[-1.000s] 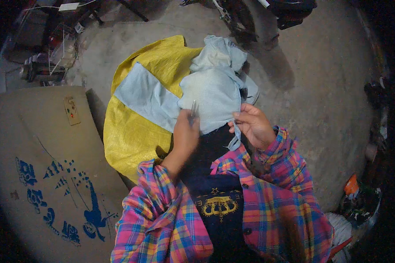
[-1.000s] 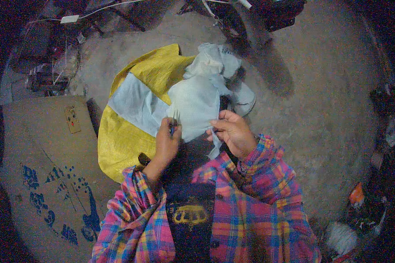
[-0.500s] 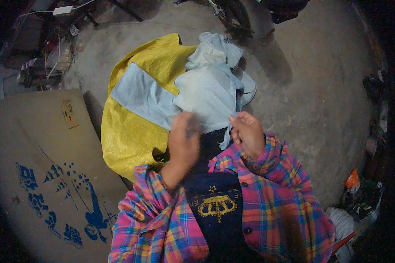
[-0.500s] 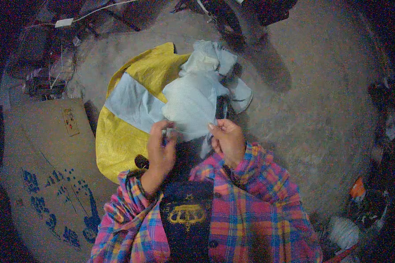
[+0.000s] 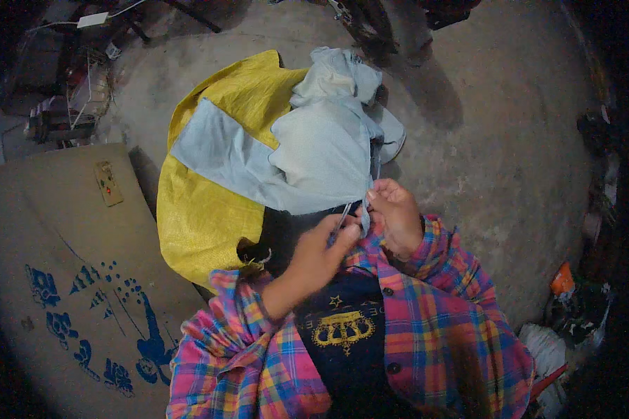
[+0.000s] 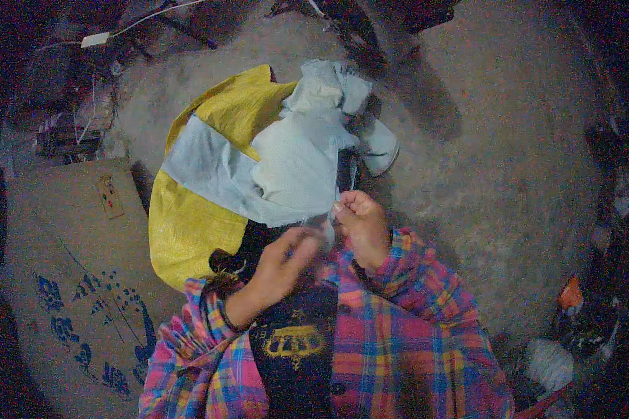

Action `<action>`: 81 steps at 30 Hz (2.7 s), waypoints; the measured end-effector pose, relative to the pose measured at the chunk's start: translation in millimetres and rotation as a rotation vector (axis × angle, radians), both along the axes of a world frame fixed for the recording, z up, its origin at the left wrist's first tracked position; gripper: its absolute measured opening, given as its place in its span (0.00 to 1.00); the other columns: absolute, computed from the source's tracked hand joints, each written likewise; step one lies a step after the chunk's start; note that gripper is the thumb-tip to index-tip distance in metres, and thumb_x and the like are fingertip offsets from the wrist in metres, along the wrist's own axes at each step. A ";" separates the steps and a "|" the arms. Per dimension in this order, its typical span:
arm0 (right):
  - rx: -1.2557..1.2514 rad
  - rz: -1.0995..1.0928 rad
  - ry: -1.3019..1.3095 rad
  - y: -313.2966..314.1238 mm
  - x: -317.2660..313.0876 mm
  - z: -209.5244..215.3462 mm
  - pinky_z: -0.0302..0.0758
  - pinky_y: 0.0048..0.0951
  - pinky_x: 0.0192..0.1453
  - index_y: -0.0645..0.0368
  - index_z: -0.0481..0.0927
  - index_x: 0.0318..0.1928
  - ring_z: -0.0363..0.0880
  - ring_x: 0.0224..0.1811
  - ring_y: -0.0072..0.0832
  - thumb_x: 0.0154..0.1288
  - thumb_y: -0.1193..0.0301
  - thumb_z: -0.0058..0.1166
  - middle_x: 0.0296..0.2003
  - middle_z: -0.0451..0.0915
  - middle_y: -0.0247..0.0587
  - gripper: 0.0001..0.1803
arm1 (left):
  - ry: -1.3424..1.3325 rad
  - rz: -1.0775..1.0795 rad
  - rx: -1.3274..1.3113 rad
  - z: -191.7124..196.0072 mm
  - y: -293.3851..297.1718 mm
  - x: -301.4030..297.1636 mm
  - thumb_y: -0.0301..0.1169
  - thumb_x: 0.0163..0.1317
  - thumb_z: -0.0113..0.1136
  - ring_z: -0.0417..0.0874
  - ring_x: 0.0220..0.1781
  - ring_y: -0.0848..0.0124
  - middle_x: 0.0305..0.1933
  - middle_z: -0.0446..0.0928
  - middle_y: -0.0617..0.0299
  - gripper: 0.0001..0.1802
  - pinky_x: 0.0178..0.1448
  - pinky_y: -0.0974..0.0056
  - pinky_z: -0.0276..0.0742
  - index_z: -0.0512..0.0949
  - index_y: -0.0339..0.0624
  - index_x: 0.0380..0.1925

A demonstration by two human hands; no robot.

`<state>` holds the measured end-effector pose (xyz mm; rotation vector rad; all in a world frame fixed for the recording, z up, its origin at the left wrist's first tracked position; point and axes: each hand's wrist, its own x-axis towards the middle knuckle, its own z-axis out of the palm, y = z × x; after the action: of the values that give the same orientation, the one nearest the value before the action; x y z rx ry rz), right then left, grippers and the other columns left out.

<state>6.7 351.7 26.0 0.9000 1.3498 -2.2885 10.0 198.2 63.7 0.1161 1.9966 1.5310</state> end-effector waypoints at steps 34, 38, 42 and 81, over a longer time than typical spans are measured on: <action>-0.104 -0.064 -0.012 -15.4 11.7 7.9 0.56 0.17 0.11 0.56 0.62 0.35 0.60 0.13 0.15 0.60 0.70 0.39 0.19 0.65 0.30 0.04 | -0.274 0.204 0.075 -7.2 22.9 4.6 0.34 0.59 0.43 0.75 0.27 0.70 0.26 0.74 0.54 0.11 0.30 0.67 0.68 0.65 0.35 0.33; -0.102 -0.046 -0.008 -15.0 12.2 7.6 0.56 0.17 0.11 0.56 0.63 0.35 0.60 0.13 0.15 0.60 0.70 0.39 0.19 0.65 0.30 0.05 | -0.361 0.222 0.121 -8.0 21.7 9.0 0.35 0.59 0.43 0.71 0.22 0.76 0.23 0.73 0.59 0.12 0.25 0.70 0.65 0.65 0.35 0.33; -0.127 -0.036 -0.020 -14.5 10.4 10.1 0.56 0.17 0.11 0.57 0.63 0.35 0.60 0.13 0.15 0.60 0.70 0.39 0.19 0.66 0.31 0.05 | -0.399 0.270 0.207 -7.0 21.2 10.9 0.36 0.60 0.42 0.66 0.19 0.80 0.19 0.69 0.64 0.12 0.22 0.73 0.62 0.65 0.37 0.32; -0.112 -0.075 -0.018 -23.4 8.2 15.6 0.54 0.18 0.10 0.56 0.60 0.36 0.55 0.09 0.17 0.61 0.69 0.37 0.15 0.63 0.33 0.06 | -0.382 0.380 0.303 -0.1 21.6 12.4 0.34 0.58 0.44 0.63 0.19 0.82 0.21 0.67 0.67 0.09 0.22 0.75 0.62 0.63 0.39 0.30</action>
<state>14.9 328.3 41.6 0.9467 1.1864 -2.3802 22.4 219.9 63.6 -0.4270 1.5332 1.9182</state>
